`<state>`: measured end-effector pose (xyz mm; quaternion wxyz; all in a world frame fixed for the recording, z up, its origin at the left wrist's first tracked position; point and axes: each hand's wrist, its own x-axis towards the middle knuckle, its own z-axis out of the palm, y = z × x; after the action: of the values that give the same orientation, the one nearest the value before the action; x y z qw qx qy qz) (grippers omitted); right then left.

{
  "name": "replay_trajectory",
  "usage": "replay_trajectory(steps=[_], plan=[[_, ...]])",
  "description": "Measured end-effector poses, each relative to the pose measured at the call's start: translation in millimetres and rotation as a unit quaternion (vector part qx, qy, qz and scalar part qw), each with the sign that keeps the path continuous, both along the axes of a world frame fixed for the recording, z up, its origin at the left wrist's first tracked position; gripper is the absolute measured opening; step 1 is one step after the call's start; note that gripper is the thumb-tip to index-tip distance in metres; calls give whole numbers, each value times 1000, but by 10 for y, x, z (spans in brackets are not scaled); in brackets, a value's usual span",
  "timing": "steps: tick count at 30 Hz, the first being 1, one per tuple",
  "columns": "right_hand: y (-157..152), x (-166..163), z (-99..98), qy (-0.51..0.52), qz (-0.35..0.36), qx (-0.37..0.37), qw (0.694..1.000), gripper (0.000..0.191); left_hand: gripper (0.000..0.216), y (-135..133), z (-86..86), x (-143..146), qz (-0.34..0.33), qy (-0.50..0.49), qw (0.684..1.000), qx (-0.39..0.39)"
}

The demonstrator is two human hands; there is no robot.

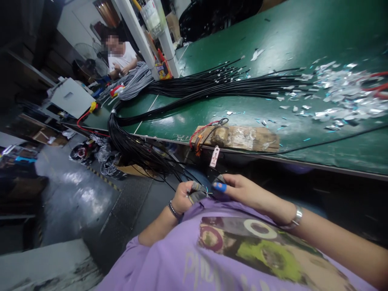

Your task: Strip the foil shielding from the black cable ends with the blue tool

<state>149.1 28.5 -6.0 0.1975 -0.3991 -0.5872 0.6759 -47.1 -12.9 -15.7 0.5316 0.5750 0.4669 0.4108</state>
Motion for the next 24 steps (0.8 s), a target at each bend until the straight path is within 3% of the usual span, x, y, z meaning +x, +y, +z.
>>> replay_trajectory(steps=[4, 10, 18, 21, 24], plan=[[-16, -83, 24, 39, -21, -41, 998, 50, 48, -16, 10, 40, -19, 20, 1000, -6], [-17, -100, 48, 56, 2, -14, 998, 41, 52, -8, 21, 57, -10, 28, 999, -31], [-7, -15, -41, 13, 35, 195, 980, 22, 54, 2, -92, 45, 5, -38, 993, -113], [-4, 1, -15, -7, 52, 239, 970, 24, 54, -3, -147, 21, 0, -46, 990, -132], [-3, 7, 28, -35, 87, 282, 955, 13, 55, 6, -132, 2, -8, -31, 989, -146]])
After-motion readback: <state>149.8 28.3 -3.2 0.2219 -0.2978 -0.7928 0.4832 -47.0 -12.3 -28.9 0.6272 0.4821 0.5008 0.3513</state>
